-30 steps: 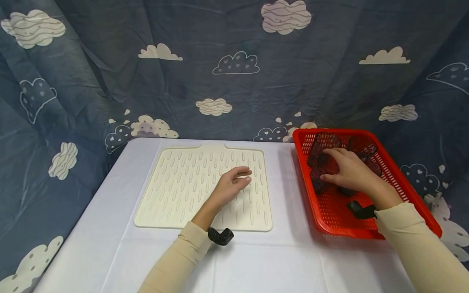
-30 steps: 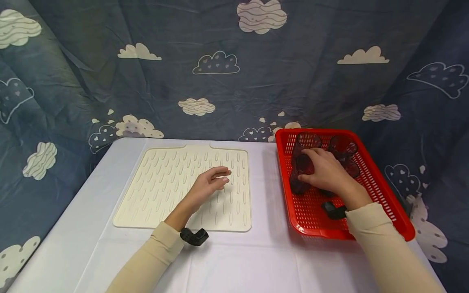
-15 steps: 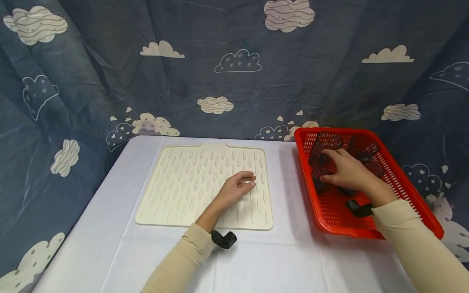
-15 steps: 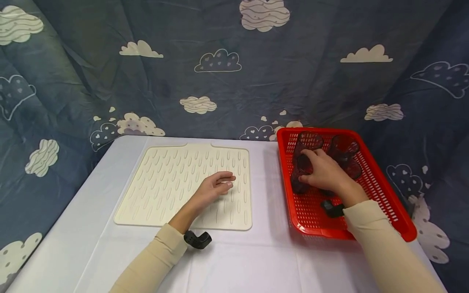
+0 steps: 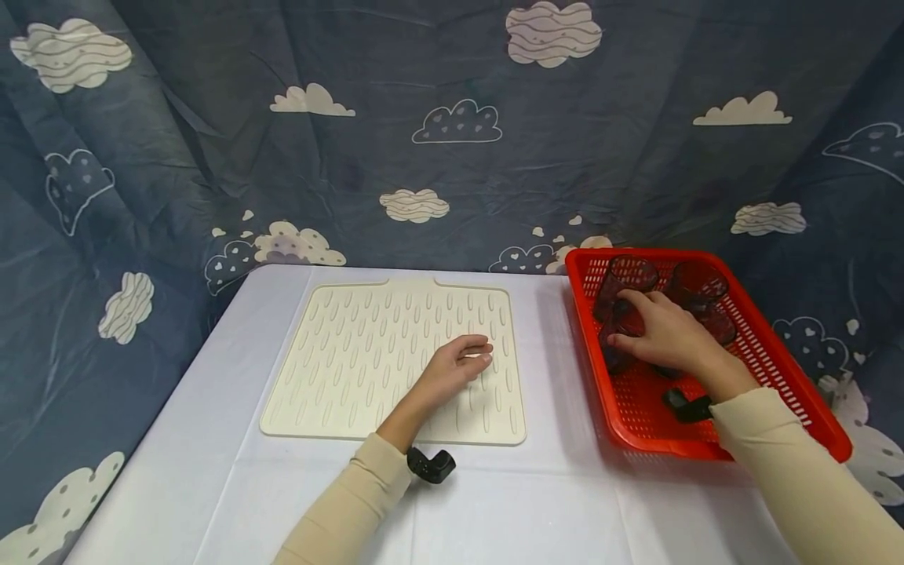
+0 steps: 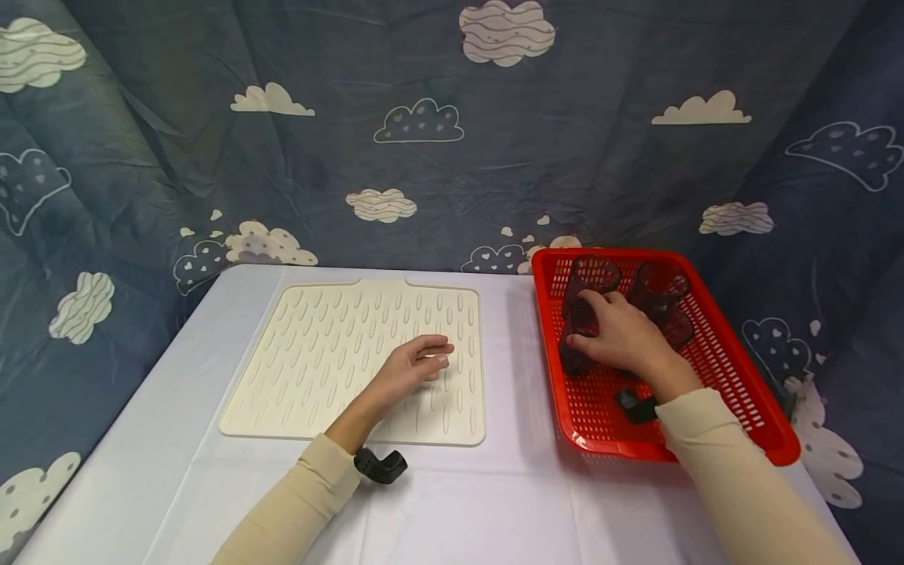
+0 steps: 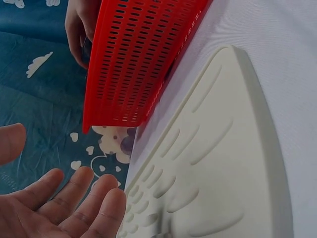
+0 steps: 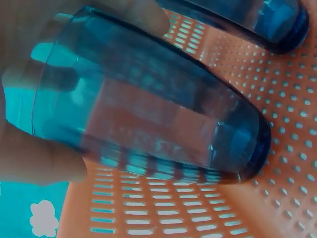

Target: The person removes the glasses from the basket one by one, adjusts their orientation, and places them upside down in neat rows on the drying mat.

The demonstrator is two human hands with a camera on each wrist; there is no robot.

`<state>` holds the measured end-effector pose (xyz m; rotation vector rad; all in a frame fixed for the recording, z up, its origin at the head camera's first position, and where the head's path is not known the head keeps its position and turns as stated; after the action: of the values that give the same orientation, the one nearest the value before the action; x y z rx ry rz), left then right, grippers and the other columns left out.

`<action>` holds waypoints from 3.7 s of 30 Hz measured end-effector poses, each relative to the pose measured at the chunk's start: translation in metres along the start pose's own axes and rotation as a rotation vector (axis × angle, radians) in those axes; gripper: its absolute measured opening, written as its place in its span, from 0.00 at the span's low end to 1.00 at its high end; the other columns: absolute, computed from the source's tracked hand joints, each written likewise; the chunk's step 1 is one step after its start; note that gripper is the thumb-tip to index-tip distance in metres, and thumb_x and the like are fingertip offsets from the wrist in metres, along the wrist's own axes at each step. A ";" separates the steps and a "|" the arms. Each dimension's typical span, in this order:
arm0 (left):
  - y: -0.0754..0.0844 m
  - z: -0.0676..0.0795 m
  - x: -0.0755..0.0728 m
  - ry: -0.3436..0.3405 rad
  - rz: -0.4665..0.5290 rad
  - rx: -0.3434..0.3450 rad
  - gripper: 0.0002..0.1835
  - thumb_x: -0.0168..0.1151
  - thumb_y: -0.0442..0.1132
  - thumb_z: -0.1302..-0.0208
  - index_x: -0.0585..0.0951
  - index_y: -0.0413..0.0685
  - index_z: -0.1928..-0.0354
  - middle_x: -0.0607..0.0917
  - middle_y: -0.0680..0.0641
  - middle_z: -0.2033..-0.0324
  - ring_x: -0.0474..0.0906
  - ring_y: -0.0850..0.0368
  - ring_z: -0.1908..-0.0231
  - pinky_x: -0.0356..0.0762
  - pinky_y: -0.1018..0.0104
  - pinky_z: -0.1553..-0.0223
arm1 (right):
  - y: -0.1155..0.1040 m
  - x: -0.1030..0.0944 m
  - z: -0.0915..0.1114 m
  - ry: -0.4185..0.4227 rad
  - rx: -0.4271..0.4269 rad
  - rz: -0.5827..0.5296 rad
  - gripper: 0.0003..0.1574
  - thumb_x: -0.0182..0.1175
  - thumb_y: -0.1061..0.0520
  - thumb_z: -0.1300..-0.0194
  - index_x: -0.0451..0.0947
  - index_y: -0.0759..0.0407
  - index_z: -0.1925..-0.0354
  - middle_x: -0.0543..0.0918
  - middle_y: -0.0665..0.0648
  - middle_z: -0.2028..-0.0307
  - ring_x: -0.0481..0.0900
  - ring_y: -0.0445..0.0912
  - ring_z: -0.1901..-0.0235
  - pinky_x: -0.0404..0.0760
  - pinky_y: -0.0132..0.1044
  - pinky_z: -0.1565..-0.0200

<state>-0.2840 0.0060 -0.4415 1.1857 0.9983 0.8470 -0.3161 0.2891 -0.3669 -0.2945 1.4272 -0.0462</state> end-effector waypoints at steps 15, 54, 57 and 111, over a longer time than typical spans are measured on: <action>-0.002 0.004 0.000 -0.027 -0.016 -0.004 0.27 0.57 0.44 0.29 0.70 0.40 0.32 0.80 0.41 0.38 0.78 0.46 0.40 0.81 0.61 0.45 | -0.001 0.005 0.003 -0.059 0.024 -0.035 0.55 0.67 0.45 0.41 0.52 0.65 0.26 0.60 0.80 0.34 0.63 0.74 0.37 0.64 0.76 0.41; -0.006 0.010 -0.003 -0.045 0.078 -0.041 0.25 0.52 0.47 0.25 0.70 0.45 0.31 0.79 0.44 0.37 0.80 0.48 0.41 0.81 0.57 0.44 | 0.034 -0.083 0.054 0.208 0.201 -0.500 0.48 0.61 0.36 0.34 0.49 0.29 0.23 0.65 0.63 0.31 0.70 0.43 0.48 0.75 0.59 0.46; -0.007 0.011 -0.005 -0.041 0.092 -0.035 0.25 0.51 0.48 0.25 0.70 0.46 0.31 0.79 0.44 0.36 0.79 0.48 0.40 0.81 0.56 0.43 | 0.030 -0.085 0.055 0.216 0.195 -0.542 0.48 0.62 0.36 0.35 0.48 0.25 0.24 0.63 0.64 0.30 0.70 0.48 0.44 0.69 0.70 0.41; 0.041 0.054 -0.065 -0.015 0.134 0.186 0.28 0.37 0.51 0.21 0.65 0.42 0.30 0.74 0.36 0.33 0.77 0.36 0.39 0.78 0.48 0.41 | -0.151 -0.042 0.049 0.188 -0.212 -0.911 0.42 0.66 0.63 0.40 0.65 0.51 0.30 0.72 0.63 0.37 0.74 0.61 0.38 0.83 0.40 0.47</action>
<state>-0.2560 -0.0645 -0.3858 1.4283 1.0104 0.8620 -0.2528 0.1609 -0.2864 -1.1208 1.3787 -0.6813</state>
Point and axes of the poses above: each hand's wrist, its own z-axis away from the middle knuckle, its own x-axis out of the palm, y = z × x, the point moved 10 cm from there along -z, towards the middle knuckle
